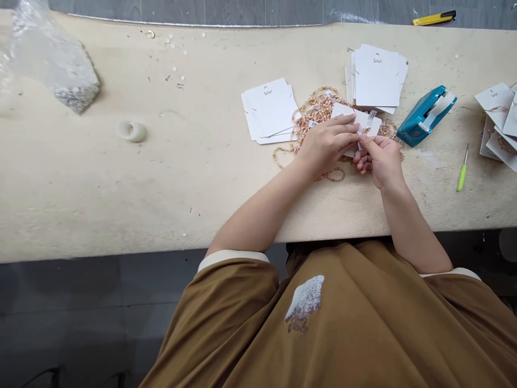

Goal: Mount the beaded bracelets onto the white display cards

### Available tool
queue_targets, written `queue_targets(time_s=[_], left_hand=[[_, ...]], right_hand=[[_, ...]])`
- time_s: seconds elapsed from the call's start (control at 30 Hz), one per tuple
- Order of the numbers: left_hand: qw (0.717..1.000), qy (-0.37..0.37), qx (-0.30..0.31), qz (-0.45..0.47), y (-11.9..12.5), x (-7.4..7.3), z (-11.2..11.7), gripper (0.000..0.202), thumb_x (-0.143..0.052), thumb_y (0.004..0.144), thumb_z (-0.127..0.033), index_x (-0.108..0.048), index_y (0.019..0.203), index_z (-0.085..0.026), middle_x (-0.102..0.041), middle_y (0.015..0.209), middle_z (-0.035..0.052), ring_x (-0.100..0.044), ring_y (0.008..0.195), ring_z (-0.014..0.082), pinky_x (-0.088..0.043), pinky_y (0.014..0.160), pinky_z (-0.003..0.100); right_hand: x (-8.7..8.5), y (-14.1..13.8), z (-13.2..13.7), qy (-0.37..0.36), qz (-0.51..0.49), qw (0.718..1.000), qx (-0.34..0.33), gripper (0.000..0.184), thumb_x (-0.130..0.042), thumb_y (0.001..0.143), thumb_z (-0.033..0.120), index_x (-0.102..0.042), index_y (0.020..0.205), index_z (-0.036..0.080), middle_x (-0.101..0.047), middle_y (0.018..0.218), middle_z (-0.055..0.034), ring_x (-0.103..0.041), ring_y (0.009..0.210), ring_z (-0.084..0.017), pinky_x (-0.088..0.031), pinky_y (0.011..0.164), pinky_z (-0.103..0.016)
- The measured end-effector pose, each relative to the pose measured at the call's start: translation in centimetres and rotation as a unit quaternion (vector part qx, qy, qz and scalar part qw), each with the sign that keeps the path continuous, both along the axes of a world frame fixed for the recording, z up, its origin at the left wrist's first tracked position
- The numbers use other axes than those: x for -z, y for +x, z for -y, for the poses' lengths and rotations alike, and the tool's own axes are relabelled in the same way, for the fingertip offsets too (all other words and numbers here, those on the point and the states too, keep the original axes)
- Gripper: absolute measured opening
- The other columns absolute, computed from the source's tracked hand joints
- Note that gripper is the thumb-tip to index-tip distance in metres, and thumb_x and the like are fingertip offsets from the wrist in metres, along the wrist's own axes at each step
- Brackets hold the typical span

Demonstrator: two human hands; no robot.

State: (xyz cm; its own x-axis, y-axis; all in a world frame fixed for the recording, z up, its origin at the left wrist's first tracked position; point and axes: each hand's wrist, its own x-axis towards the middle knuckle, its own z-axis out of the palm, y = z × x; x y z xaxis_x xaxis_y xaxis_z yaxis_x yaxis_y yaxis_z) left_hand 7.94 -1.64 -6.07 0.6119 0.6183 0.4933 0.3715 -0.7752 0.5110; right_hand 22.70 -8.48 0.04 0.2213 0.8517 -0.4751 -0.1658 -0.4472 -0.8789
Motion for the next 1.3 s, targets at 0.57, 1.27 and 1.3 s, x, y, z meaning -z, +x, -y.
queue_targets(time_s=[0.57, 1.27, 1.3], left_hand=[[0.998, -0.053, -0.012, 0.019, 0.0, -0.1, 0.3, 0.030, -0.049, 0.101, -0.036, -0.077, 0.105, -0.025, -0.076, 0.124, 0.0003, -0.066, 0.133, 0.0191, -0.063, 0.114, 0.038], [0.998, -0.061, -0.014, 0.026, 0.2, 0.1, 0.2, 0.029, -0.051, 0.100, -0.036, -0.078, 0.106, -0.026, -0.077, 0.123, -0.0001, -0.066, 0.133, 0.0189, -0.063, 0.114, 0.039], [0.998, -0.056, -0.016, 0.027, 0.2, 0.1, 0.2, 0.029, -0.051, 0.100, -0.036, -0.078, 0.106, -0.026, -0.077, 0.122, 0.0001, -0.066, 0.133, 0.0189, -0.064, 0.113, 0.039]], right_hand=[[0.4, -0.2, 0.6, 0.039, 0.050, 0.998, 0.002, 0.020, -0.069, 0.093, 0.021, -0.061, 0.076, 0.015, -0.064, 0.055, 0.0029, -0.054, 0.038, -0.004, -0.037, 0.034, -0.012], [0.0, 0.2, -0.3, -0.008, 0.086, 0.996, -0.010, 0.031, -0.061, 0.097, 0.017, -0.058, 0.066, 0.016, -0.060, 0.045, 0.0023, -0.045, 0.028, -0.005, -0.028, 0.029, -0.013], [0.0, 0.2, -0.2, -0.008, 0.086, 0.996, -0.015, 0.030, -0.060, 0.097, 0.015, -0.058, 0.067, 0.015, -0.060, 0.046, 0.0021, -0.046, 0.029, -0.005, -0.029, 0.029, -0.013]])
